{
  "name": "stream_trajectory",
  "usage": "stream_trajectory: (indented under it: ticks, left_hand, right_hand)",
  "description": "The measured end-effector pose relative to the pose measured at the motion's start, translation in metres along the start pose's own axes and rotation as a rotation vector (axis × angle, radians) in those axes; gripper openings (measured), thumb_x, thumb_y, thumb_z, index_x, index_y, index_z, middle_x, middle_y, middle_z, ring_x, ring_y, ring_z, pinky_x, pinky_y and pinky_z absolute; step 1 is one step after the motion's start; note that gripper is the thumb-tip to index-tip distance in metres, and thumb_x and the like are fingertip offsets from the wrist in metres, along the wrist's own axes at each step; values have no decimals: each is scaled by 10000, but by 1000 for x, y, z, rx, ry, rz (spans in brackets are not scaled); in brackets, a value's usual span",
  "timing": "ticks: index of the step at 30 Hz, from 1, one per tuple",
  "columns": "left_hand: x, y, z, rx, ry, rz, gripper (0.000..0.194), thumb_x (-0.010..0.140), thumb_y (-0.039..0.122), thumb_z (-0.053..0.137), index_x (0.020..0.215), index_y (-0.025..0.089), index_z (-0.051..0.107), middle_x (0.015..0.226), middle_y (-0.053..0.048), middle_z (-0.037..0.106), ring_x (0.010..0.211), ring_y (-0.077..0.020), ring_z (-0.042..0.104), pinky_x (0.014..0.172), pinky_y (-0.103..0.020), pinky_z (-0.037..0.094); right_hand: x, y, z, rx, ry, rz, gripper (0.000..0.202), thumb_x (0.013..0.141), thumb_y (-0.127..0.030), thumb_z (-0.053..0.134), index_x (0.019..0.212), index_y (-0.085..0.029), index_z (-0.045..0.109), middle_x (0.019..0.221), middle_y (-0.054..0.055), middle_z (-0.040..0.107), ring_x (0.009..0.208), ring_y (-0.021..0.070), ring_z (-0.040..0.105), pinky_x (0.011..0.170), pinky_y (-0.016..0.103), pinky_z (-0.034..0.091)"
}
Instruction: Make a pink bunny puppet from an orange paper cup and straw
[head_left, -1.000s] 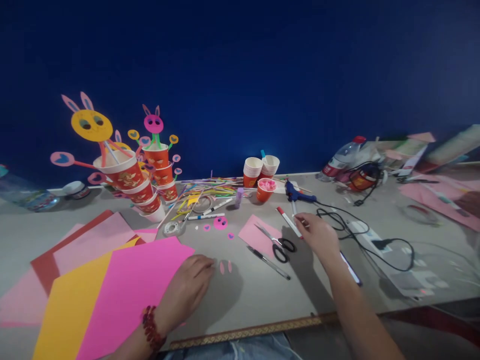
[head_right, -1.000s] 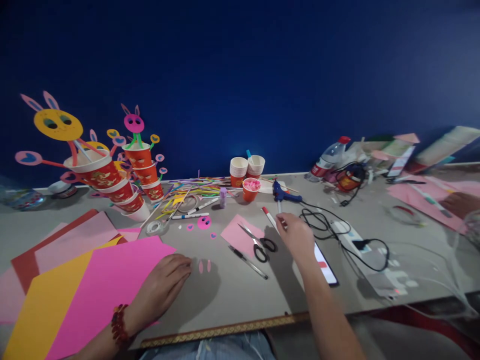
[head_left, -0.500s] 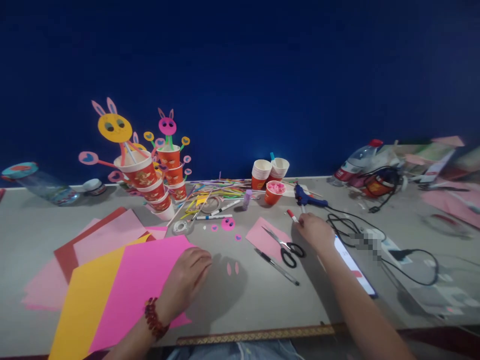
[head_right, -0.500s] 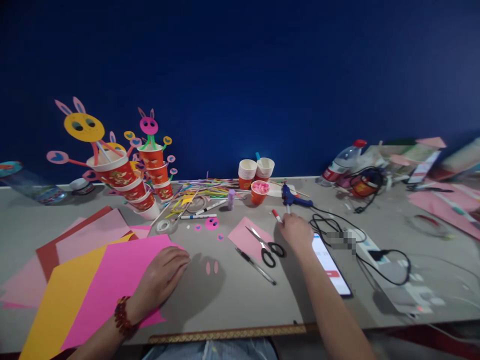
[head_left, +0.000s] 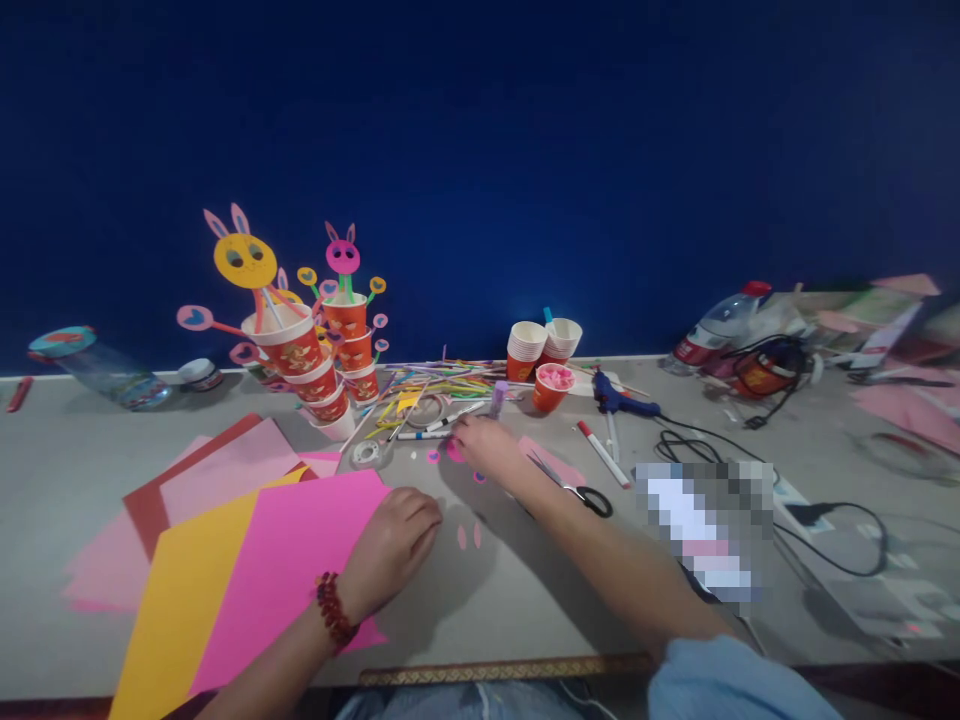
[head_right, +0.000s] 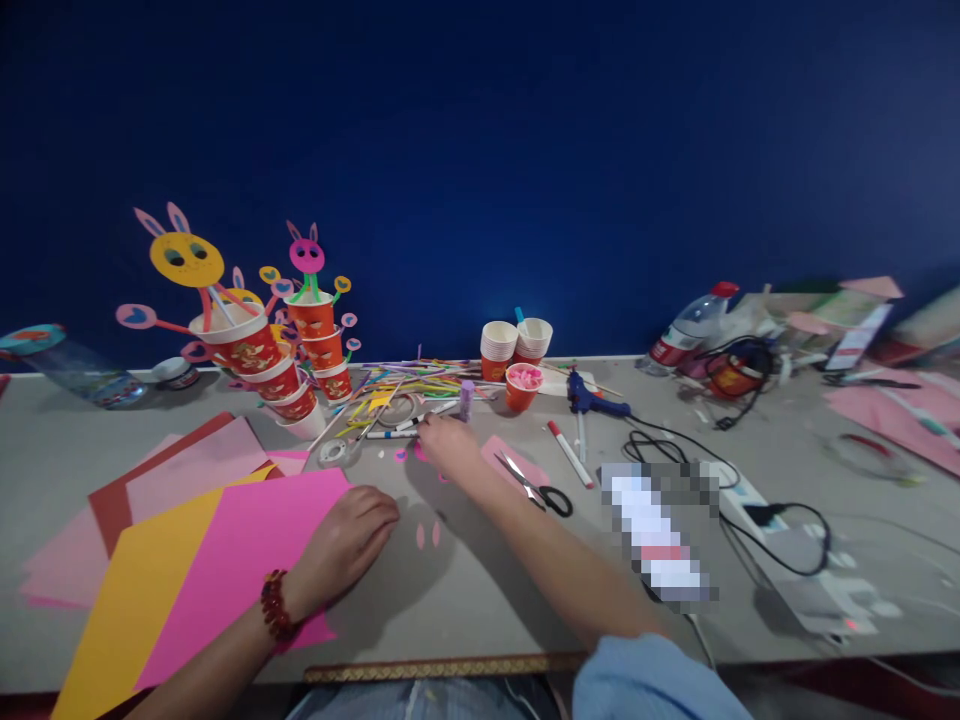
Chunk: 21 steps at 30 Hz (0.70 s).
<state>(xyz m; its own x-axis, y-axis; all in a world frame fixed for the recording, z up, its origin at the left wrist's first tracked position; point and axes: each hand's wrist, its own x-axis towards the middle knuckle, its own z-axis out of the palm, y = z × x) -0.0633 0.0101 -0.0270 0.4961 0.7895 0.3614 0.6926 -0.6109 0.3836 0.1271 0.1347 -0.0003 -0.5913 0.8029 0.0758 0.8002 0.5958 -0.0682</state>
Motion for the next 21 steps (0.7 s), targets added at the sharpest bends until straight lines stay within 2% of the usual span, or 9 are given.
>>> stream_trajectory:
  ticks: [4, 7, 11, 15, 17, 19, 21]
  left_hand:
    - [-8, -9, -12, 30, 43, -19, 181, 971, 143, 485, 994, 192, 658, 970, -78, 718, 949, -216, 653, 883, -407, 542]
    - [-16, -20, -21, 47, 100, -46, 179, 985, 157, 487, 1042, 187, 654, 1013, -83, 720, 983, -216, 652, 898, -404, 542]
    - [-15, -33, -27, 74, 165, -65, 175, 994, 179, 491, 1055, 189, 655, 1080, -90, 704, 1051, -218, 643, 935, -402, 543]
    - [2, -43, -33, 206, 239, -83, 259, 990, 224, 504, 1226, 174, 599, 1257, -140, 641, 1192, -270, 587, 1012, -477, 509]
    - [14, -44, -35, 309, 204, -83, 348, 982, 286, 539, 1304, 157, 557, 1321, -170, 611, 1232, -316, 560, 1026, -527, 485]
    - [25, -41, -36, 362, 145, -88, 290, 997, 278, 507, 1241, 147, 594, 1170, -161, 677, 1121, -316, 616, 963, -513, 508]
    - [33, -34, -36, 328, 88, -96, 229, 1020, 245, 443, 1113, 153, 630, 976, -118, 701, 949, -282, 660, 858, -452, 536]
  right_hand:
    - [31, -7, 14, -38, -29, -80, 215, 929, -95, 524, 1006, -81, 725, 1054, 197, 720, 992, 279, 660, 789, 316, 482]
    - [38, -5, 19, -51, -35, -142, 214, 924, -98, 532, 1013, -79, 726, 1071, 205, 720, 1091, 302, 618, 886, 348, 453]
    - [39, -3, 14, -48, -26, -176, 213, 938, -121, 524, 1021, -80, 716, 1087, 203, 723, 1102, 317, 609, 909, 385, 432]
    - [26, -3, -9, -23, 7, -186, 201, 960, -163, 524, 1038, -89, 694, 1030, 193, 736, 1045, 316, 633, 887, 395, 435]
    - [11, -1, -25, 8, 20, -214, 188, 969, -222, 549, 1063, -133, 684, 1004, 152, 742, 1027, 290, 640, 889, 376, 438]
    - [-8, 1, -38, 92, 51, -250, 177, 978, -263, 552, 1075, -184, 678, 1040, 107, 739, 1026, 249, 640, 900, 345, 443]
    - [-28, 2, -44, 440, 151, -230, 149, 957, -257, 571, 1028, -198, 687, 1003, 82, 739, 955, 225, 656, 854, 328, 471]
